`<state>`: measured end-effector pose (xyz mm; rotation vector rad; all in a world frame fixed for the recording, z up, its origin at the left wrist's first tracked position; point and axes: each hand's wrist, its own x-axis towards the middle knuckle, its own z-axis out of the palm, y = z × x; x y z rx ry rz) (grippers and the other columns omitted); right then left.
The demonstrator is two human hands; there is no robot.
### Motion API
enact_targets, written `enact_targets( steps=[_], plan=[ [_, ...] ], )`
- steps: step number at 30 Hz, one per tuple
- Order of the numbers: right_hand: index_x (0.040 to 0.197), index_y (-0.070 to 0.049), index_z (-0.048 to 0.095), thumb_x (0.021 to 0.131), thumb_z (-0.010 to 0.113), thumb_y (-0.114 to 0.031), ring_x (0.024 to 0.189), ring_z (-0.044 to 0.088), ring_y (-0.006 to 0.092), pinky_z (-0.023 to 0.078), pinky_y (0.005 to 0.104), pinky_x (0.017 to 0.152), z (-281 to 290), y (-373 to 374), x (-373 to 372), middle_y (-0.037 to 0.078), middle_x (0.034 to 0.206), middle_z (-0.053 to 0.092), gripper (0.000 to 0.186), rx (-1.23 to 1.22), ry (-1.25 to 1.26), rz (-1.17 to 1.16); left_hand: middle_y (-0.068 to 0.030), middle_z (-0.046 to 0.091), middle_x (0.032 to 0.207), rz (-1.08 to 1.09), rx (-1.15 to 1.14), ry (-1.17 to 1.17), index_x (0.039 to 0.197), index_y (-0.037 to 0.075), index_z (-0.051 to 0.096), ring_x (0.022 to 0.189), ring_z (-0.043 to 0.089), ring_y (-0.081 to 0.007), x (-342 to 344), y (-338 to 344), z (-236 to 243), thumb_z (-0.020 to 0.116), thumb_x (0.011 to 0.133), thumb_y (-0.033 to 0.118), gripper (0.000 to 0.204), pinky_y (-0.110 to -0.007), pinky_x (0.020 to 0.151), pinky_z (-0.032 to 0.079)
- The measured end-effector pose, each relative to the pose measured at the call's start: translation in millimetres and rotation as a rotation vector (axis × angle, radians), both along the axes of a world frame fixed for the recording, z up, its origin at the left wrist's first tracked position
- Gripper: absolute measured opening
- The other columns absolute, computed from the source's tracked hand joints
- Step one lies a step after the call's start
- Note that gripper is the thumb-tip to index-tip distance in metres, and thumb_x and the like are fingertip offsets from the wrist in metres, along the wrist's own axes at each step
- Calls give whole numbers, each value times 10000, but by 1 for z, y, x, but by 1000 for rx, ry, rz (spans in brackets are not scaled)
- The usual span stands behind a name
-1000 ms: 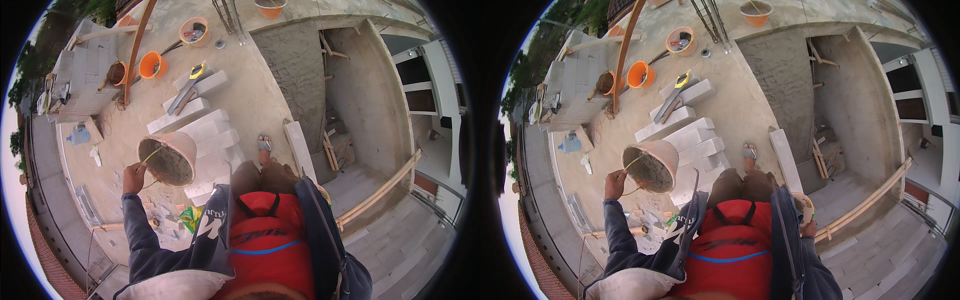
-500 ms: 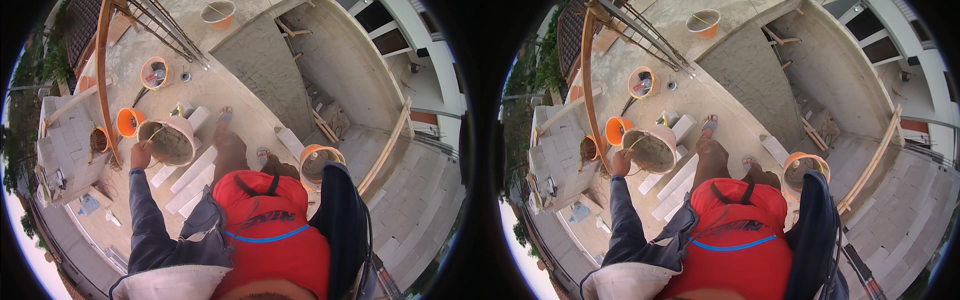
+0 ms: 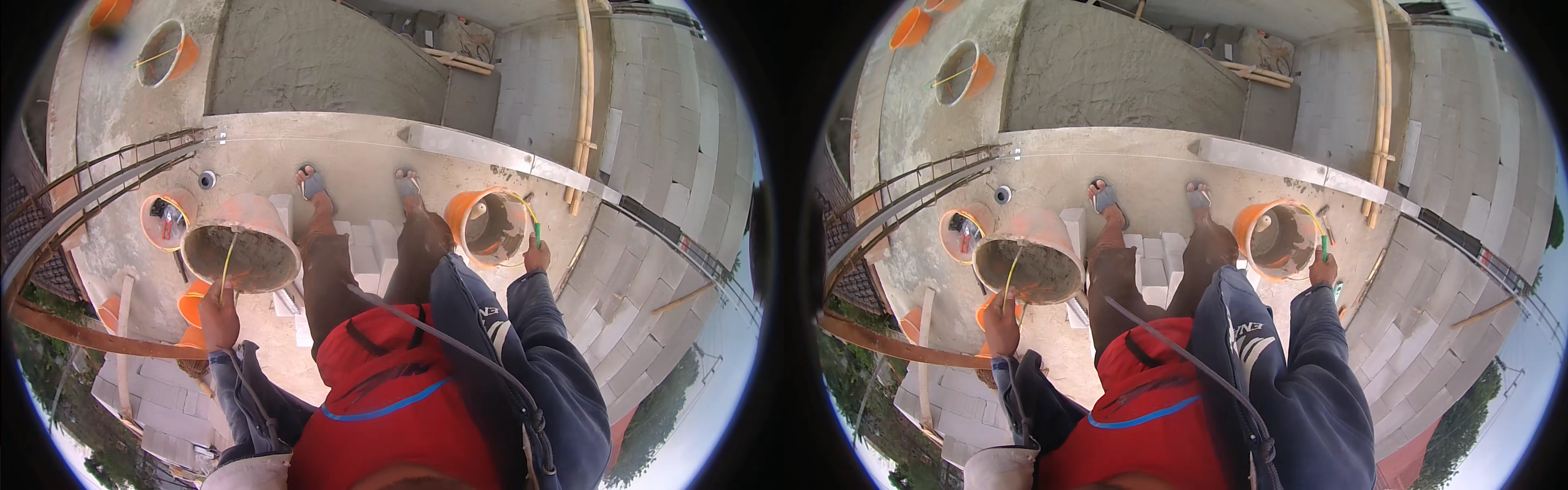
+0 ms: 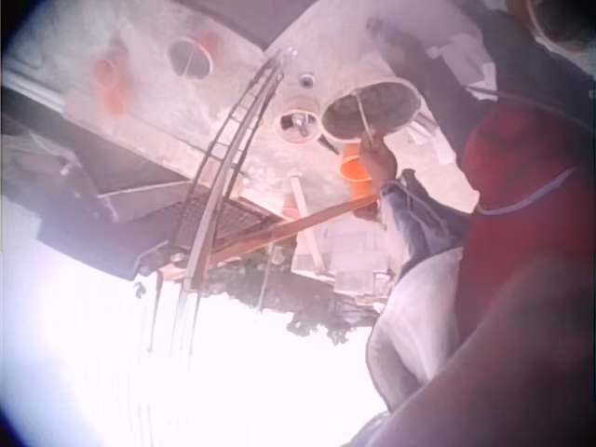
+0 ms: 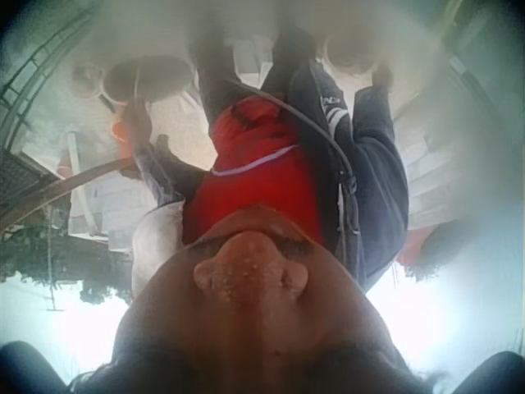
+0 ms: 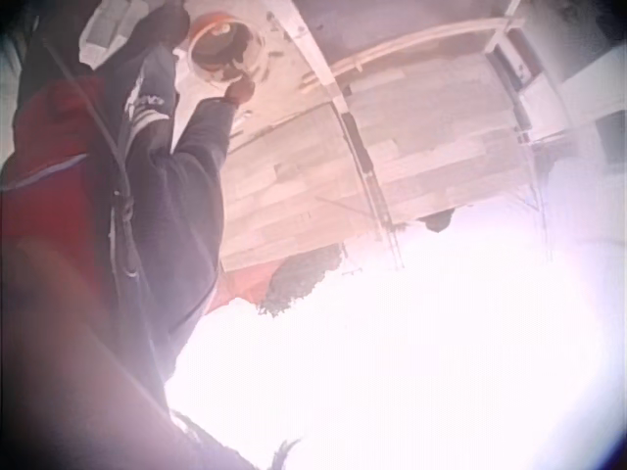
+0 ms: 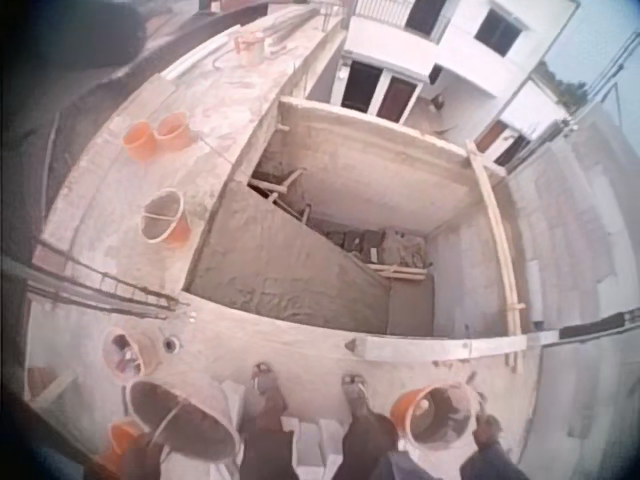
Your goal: The person installs white rectangular tiles onto a curved concrete structure. They use a hammer to tap tiles into place, apply mortar from a bucket with a trowel, and adjust tile alignment by hand.
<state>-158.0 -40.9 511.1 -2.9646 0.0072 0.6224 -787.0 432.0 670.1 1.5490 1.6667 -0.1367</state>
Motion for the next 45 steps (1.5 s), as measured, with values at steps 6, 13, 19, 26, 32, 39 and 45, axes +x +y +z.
enact_targets(
  steps=[6,13,19,26,32,39,45],
  plan=[
    [872,-1,675,1070,614,-534,609,686,227,529,406,662,-76,-76,-8,129,654,665,572,-14,-21,-85,-82,759,947,-110,28,-99,1287,-67,726,873,658,-114,74,15,-16,549,1126,225,378,-302,797,520],
    [846,15,653,1082,603,-474,672,648,249,522,415,695,-138,-89,6,138,730,680,545,178,76,-321,95,463,695,14,-160,-22,1351,-13,720,549,379,-3,175,-1,-60,556,1141,279,396,-241,493,306],
    [970,12,671,1111,558,-443,667,647,191,502,367,663,-177,-128,20,96,761,691,489,331,181,-556,100,446,661,-9,-221,-83,1343,6,723,517,368,-4,215,-28,-151,572,1133,257,361,-246,469,288],
    [1025,-45,619,1127,525,-467,774,648,177,499,348,757,-232,-126,39,89,819,705,445,344,210,-539,97,455,630,75,-262,-192,1218,23,735,502,382,-11,244,-82,-219,576,1138,262,298,-242,462,296],
    [1044,-33,623,1115,543,-441,831,674,221,528,382,833,-288,-138,36,100,880,722,422,260,214,-436,103,458,655,303,-401,-287,1285,29,723,533,403,-6,286,-114,-293,577,1135,250,304,-229,499,326],
    [1256,-16,642,973,674,-181,1011,704,415,549,515,921,-250,-53,52,237,1144,716,329,0,-467,644,90,455,635,422,-436,-255,1377,31,668,502,428,-23,269,-118,-387,555,1145,251,339,-218,477,361],
    [1458,27,503,907,779,-398,1293,639,459,504,507,1087,-356,-40,103,305,1358,671,748,-73,-21,36,55,493,637,269,-495,-294,1428,24,633,519,460,-44,245,-110,-414,494,1165,254,375,-242,521,432]
  ],
)
